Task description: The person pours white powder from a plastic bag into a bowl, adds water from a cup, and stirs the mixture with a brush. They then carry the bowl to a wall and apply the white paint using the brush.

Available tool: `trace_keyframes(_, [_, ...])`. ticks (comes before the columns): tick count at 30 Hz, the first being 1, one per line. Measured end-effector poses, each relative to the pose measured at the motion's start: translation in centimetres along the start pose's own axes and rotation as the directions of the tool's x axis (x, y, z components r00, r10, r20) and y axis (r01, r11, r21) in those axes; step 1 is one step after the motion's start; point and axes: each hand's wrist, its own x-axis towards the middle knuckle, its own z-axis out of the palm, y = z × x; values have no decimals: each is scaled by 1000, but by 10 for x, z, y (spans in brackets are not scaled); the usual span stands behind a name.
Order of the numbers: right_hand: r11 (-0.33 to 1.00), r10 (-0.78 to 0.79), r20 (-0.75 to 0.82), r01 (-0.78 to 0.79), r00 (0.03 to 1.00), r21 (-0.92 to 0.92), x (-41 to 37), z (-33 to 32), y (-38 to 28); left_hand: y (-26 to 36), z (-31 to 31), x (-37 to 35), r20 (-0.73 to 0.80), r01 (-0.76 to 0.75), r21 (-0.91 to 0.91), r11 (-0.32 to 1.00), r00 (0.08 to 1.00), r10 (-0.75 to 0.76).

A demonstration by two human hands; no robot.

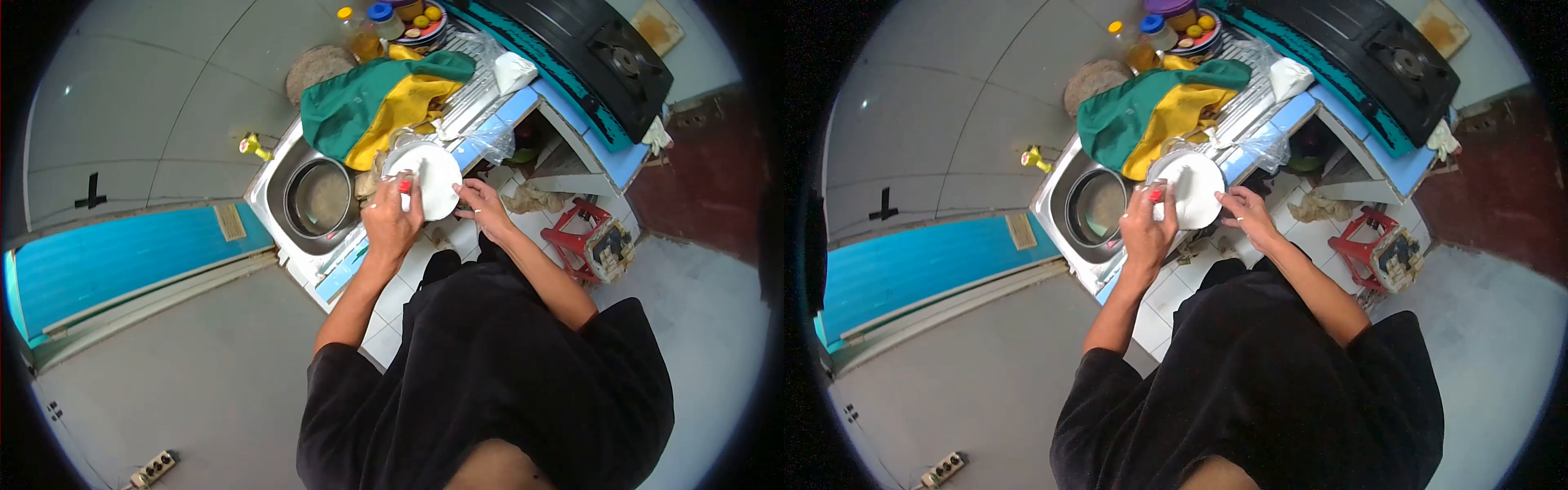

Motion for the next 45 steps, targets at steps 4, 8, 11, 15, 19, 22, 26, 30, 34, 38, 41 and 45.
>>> trace_keyframes(4, [999,-52,-40,51,998,-6,-20,-6,-13,7,-8,19,122,-90,104,991,990,77])
trace_keyframes(8, [987,-159,-123,157,980,-20,-43,-12,-22,17,4,33,233,-230,-89,969,941,245])
trace_keyframes(11, [977,-205,-203,212,958,14,-59,-21,-22,34,12,40,345,-319,-345,883,831,435])
trace_keyframes(15, [959,-220,-327,265,919,99,-91,-35,-4,64,13,44,505,-239,-420,876,740,444])
trace_keyframes(19, [928,-238,-477,343,846,146,-121,-54,13,85,20,50,579,-241,-547,801,582,571])
trace_keyframes(22, [907,-261,-541,395,799,145,-148,-69,16,103,37,59,520,-311,-619,721,526,673])
trace_keyframes(26, [841,-290,-628,506,722,194,-176,-83,16,156,60,68,519,-445,-545,711,487,703])
trace_keyframes(30, [798,-301,-710,576,637,179,-208,-101,17,195,107,56,373,-547,-668,505,341,863])
trace_keyframes(34, [725,-261,-815,663,518,189,-241,-122,36,243,125,35,369,-437,-812,386,127,921])
trace_keyframes(38, [669,-215,-884,722,415,176,-279,-148,59,287,127,9,342,-348,-893,285,-115,933])
trace_keyframes(41, [657,-194,-913,738,359,150,-310,-163,73,323,131,-11,351,-336,-894,296,-115,929])
trace_keyframes(45, [617,-144,-951,776,274,130,-345,-181,92,373,150,-41,167,-354,-926,132,-72,983])
